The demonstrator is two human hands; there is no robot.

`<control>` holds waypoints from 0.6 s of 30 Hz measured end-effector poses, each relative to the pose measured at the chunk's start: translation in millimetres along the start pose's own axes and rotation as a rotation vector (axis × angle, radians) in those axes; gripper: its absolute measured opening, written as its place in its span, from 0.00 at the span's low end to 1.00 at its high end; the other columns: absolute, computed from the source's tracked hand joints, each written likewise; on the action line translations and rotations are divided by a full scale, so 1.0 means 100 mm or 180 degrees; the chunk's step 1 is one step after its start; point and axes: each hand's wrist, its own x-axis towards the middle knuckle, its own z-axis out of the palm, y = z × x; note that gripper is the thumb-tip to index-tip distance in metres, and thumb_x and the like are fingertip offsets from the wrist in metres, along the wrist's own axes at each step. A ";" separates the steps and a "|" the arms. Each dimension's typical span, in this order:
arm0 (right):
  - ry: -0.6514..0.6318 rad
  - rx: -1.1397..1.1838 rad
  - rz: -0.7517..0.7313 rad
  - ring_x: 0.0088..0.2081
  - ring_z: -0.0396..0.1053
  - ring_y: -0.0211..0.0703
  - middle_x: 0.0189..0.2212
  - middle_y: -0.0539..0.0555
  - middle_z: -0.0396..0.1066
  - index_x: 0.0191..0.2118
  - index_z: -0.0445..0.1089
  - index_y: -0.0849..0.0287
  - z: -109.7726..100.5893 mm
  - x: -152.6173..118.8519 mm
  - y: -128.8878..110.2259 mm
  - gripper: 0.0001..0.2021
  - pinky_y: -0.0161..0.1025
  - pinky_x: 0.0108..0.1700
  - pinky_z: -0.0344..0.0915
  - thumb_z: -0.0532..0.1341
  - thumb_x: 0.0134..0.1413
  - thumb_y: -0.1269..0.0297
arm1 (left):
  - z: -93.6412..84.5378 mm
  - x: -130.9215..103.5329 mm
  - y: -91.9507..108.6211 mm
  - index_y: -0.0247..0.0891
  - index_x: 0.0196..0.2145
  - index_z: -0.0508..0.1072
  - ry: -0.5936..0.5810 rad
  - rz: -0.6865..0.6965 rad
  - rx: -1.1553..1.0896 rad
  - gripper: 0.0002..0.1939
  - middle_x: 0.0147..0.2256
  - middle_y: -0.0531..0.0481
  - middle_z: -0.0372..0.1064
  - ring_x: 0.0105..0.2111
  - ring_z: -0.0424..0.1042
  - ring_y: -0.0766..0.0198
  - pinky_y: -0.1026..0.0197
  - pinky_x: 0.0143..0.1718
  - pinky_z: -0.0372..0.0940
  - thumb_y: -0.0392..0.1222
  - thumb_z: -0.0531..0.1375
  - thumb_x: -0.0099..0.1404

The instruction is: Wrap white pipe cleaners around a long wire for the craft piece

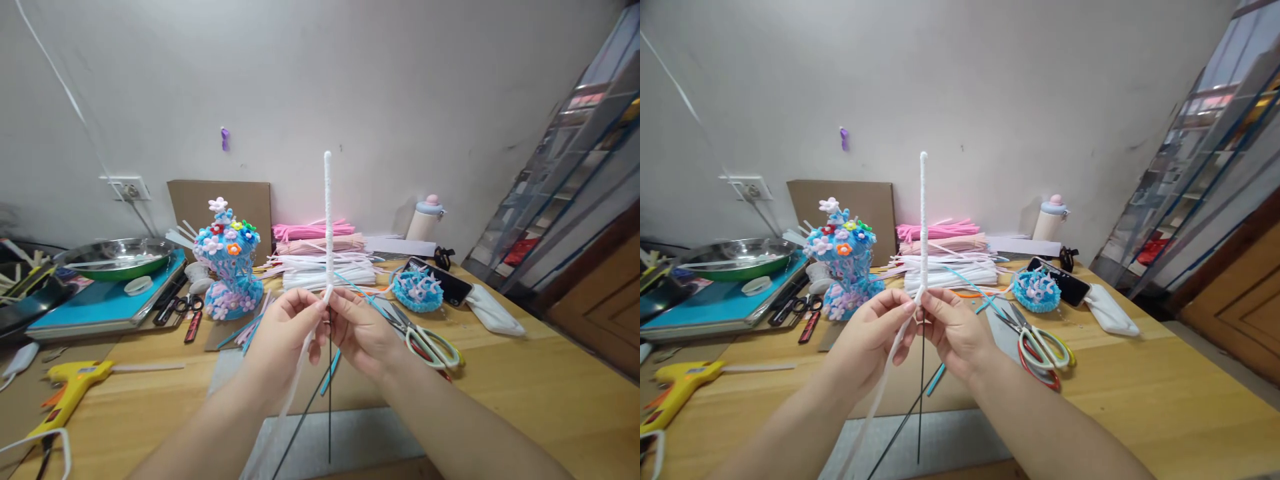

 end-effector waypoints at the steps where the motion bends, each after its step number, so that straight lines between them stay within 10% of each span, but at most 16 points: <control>1: 0.0022 0.0071 0.0007 0.21 0.66 0.33 0.21 0.46 0.68 0.30 0.71 0.62 0.01 0.01 0.01 0.07 0.31 0.28 0.66 0.68 0.48 0.65 | -0.01 0.00 0.00 0.37 0.25 0.65 0.0048 0.0025 0.0004 0.13 0.20 0.57 0.63 0.15 0.59 0.74 0.74 0.10 0.54 0.45 0.66 0.54; 18: 0.0036 0.0056 0.0197 0.24 0.68 0.30 0.23 0.47 0.72 0.30 0.74 0.63 -0.07 0.09 0.05 0.08 0.28 0.30 0.67 0.69 0.47 0.64 | -0.14 0.15 -0.05 0.38 0.24 0.62 -0.0035 -0.0416 0.0376 0.13 0.15 0.60 0.62 0.08 0.53 0.76 0.72 0.08 0.49 0.45 0.63 0.53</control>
